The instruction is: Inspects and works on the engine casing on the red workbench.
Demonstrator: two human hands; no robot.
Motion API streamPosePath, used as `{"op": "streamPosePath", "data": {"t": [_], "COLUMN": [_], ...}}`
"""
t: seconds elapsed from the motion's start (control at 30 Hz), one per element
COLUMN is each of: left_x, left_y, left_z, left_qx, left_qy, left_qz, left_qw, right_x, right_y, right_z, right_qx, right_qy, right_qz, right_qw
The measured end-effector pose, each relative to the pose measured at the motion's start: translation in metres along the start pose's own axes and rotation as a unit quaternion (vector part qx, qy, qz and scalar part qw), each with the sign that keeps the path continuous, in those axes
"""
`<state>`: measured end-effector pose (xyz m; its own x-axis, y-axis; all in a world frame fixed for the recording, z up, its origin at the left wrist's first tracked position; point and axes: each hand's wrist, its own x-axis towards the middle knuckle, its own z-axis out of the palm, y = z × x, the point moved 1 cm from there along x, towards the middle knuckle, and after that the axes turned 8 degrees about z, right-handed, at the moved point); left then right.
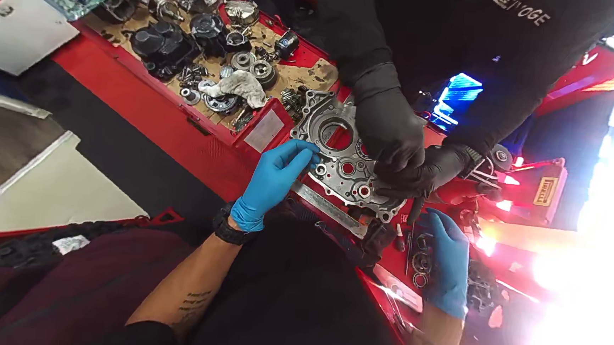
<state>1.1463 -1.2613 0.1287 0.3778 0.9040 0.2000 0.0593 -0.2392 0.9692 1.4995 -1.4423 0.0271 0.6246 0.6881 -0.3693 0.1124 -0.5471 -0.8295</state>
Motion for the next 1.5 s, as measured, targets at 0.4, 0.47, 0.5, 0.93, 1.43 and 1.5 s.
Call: {"op": "streamPosePath", "data": {"t": [0.4, 0.47, 0.5, 0.93, 1.43, 1.5], "left_x": [-0.010, -0.014, -0.015, -0.018, -0.017, -0.016], "left_y": [-0.018, -0.028, -0.034, -0.070, -0.073, -0.073], "left_z": [-0.013, -0.017, -0.019, -0.013, -0.011, -0.011], "left_qx": [0.056, 0.072, 0.079, 0.008, 0.006, 0.004], "left_qy": [0.056, 0.087, 0.100, 0.114, 0.109, 0.111], "left_qz": [0.032, 0.040, 0.040, 0.029, 0.033, 0.035], "left_qw": [0.996, 0.993, 0.991, 0.993, 0.993, 0.993], "right_x": [-0.047, -0.068, -0.077, -0.093, -0.091, -0.091], "right_y": [-0.046, -0.061, -0.067, -0.100, -0.110, -0.110], "right_z": [-0.007, -0.002, 0.002, 0.078, 0.085, 0.085], "right_qx": [-0.050, -0.021, -0.003, -0.062, -0.063, -0.067], "right_qy": [0.026, 0.021, 0.007, -0.080, -0.069, -0.070], "right_qz": [-0.061, -0.112, -0.150, -0.282, -0.234, -0.238], "right_qw": [0.997, 0.993, 0.989, 0.954, 0.968, 0.966]}}
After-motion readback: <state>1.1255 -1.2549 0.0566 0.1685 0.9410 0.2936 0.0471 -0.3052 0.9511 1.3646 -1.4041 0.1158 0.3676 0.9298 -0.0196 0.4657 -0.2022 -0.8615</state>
